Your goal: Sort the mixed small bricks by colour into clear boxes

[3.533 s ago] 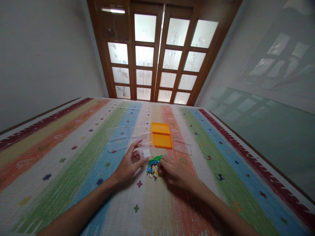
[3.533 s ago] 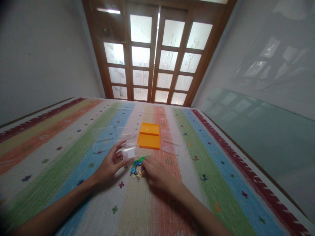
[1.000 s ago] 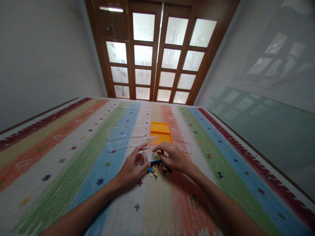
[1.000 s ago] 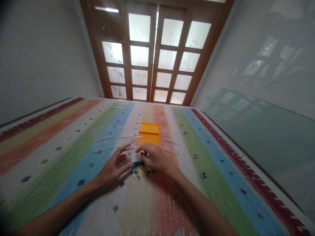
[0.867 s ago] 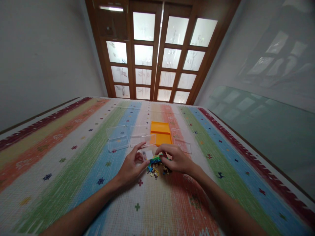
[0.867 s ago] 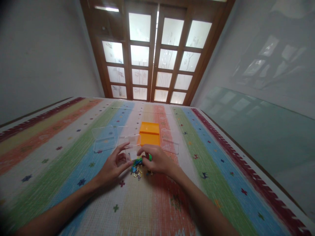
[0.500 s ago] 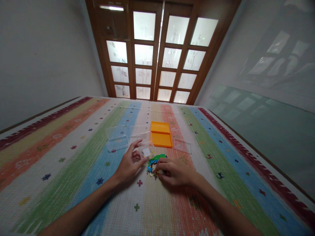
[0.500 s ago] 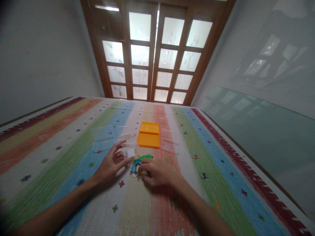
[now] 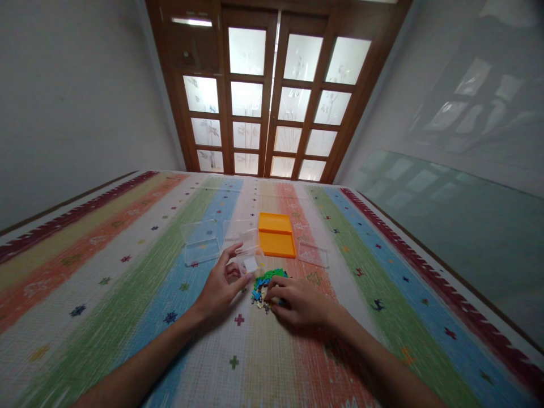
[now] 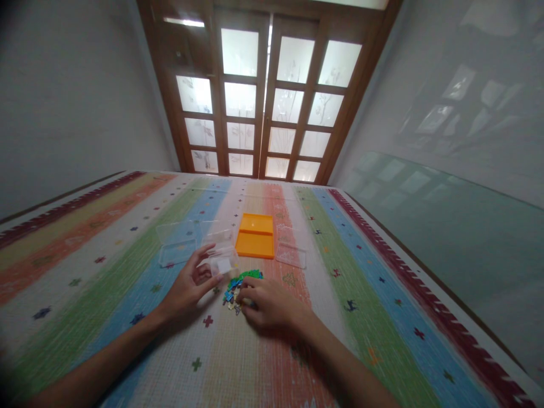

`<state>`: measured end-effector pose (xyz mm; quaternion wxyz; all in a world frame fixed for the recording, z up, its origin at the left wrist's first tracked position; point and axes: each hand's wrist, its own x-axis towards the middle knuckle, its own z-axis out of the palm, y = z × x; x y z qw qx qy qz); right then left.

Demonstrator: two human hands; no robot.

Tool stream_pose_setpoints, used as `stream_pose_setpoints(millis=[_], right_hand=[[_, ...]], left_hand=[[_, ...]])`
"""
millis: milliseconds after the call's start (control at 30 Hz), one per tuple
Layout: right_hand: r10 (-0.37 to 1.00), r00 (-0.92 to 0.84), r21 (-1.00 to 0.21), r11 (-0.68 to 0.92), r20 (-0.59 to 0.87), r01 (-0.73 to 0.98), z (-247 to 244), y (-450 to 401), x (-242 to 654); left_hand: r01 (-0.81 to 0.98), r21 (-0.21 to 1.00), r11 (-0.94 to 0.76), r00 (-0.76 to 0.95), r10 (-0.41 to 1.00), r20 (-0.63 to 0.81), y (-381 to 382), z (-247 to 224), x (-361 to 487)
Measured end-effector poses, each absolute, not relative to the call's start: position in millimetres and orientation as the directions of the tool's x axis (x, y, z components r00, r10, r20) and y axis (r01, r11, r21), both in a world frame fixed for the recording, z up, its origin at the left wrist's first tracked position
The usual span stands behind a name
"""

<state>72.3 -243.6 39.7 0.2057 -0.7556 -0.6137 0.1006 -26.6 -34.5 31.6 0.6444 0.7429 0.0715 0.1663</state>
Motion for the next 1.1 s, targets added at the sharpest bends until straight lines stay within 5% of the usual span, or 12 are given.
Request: stream_pose_setpoints(millis=[1100], right_hand=[[0.971, 0.222, -0.378, -0.172, 0.093, 0.91, 41.0, -246.4, 73.5]], left_hand=[[-0.109, 0.985, -0.134, 0.935, 0.324, 0.147, -32.9, 32.6, -26.5]])
